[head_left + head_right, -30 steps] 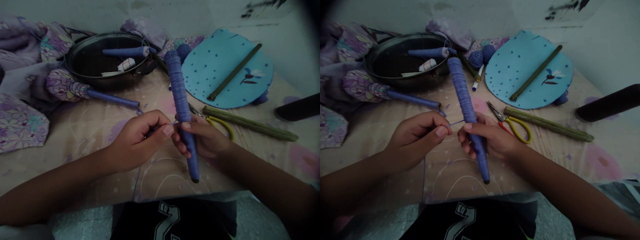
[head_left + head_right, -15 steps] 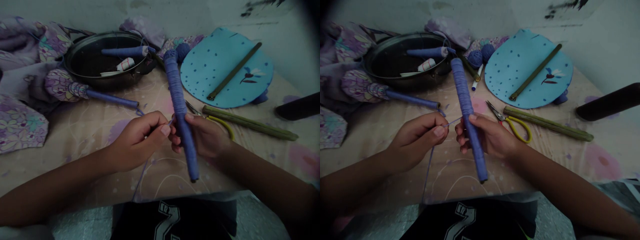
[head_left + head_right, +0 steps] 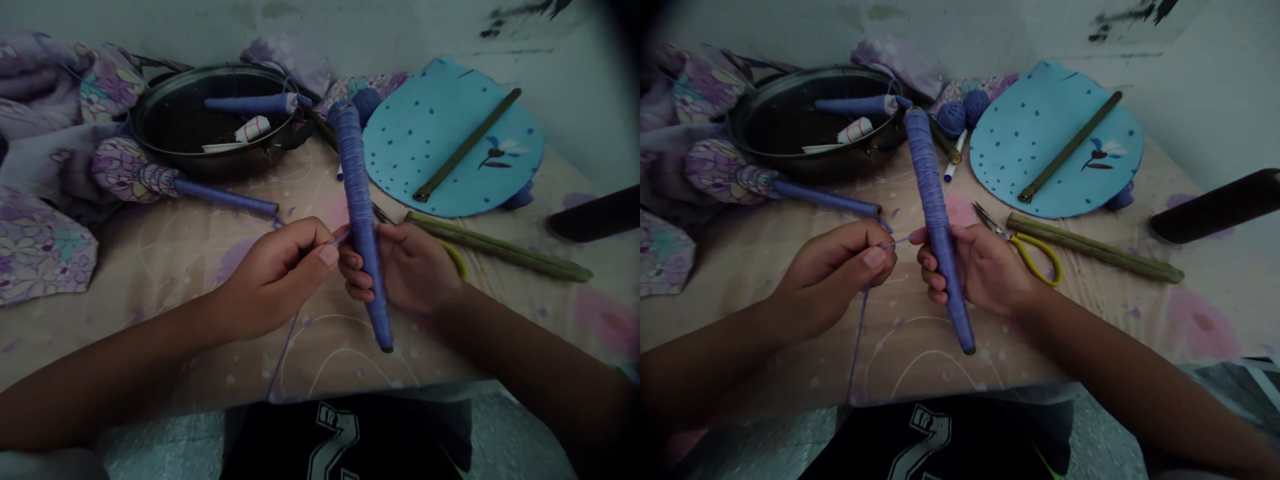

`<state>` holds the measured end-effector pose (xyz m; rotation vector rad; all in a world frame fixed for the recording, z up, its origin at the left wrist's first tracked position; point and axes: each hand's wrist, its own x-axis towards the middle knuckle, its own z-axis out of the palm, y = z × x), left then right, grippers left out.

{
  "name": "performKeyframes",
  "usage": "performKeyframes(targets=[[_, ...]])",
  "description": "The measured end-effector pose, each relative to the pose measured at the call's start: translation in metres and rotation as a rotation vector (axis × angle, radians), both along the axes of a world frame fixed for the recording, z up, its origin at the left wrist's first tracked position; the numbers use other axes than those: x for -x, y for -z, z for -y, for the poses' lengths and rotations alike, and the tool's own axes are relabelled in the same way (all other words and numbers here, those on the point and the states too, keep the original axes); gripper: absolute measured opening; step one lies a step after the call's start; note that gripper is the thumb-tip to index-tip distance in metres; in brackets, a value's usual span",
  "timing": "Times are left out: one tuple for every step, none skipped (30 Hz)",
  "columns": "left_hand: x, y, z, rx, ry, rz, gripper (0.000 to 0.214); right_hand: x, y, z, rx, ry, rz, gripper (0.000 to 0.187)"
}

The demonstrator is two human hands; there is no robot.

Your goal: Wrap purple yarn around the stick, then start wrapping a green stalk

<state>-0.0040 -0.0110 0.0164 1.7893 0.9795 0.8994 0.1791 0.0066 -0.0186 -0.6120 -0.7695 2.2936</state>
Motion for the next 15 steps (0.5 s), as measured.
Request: performKeyframes(targets=[[0.0, 0.0, 0.0, 0.01, 0.002, 0.02, 0.02, 0.0, 0.002, 0.0, 0.005, -0.006, -0.01, 0.024], [-0.001, -0.001, 0.0, 0.015, 0.012, 0.045, 0.02, 0.0, 0.004, 0.0, 0.004, -0.014, -0.015, 0.022], [0.0, -0.001, 0.0, 0.017, 0.025, 0.066, 0.02, 0.0, 0.006, 0.0, -0.005, -0.023, -0.016, 0.022], [0.0, -0.001, 0.0, 0.017, 0.039, 0.078, 0.02, 0.001, 0.009, 0.0, -0.027, -0.028, -0.012, 0.022], [0.0, -0.001, 0.0, 0.015, 0.05, 0.08, 0.02, 0.001, 0.011, 0.0, -0.059, -0.026, -0.002, 0.022], [0.001, -0.001, 0.0, 0.012, 0.052, 0.074, 0.02, 0.001, 0.012, 0.0, -0.093, -0.015, 0.011, 0.021], [0.001, -0.001, 0.001, 0.008, 0.047, 0.061, 0.02, 0.002, 0.013, 0.001, -0.122, -0.003, 0.027, 0.019], [0.002, 0.0, 0.001, 0.005, 0.038, 0.045, 0.02, 0.002, 0.013, 0.001, -0.146, 0.009, 0.041, 0.016], [0.003, 0.0, 0.001, 0.006, 0.028, 0.029, 0.02, 0.001, 0.013, 0.001, -0.157, 0.013, 0.052, 0.013], [0.003, 0.0, 0.001, 0.008, 0.02, 0.017, 0.02, 0.001, 0.012, 0.001, -0.156, 0.012, 0.053, 0.013], [0.004, 0.0, 0.002, 0.014, 0.014, 0.006, 0.02, 0.001, 0.01, 0.0, -0.141, 0.004, 0.045, 0.014], [0.004, 0.0, 0.002, 0.022, 0.011, -0.005, 0.02, 0.001, 0.008, 0.0, -0.119, -0.004, 0.032, 0.015], [0.004, 0.001, 0.002, 0.028, 0.009, -0.012, 0.02, 0.0, 0.006, 0.0, -0.094, -0.009, 0.018, 0.014], [0.004, 0.001, 0.002, 0.03, 0.01, -0.017, 0.02, 0.0, 0.005, -0.001, -0.068, -0.008, 0.008, 0.014], [0.003, 0.001, 0.002, 0.026, 0.011, -0.017, 0.02, 0.0, 0.003, -0.001, -0.046, -0.003, 0.001, 0.017]])
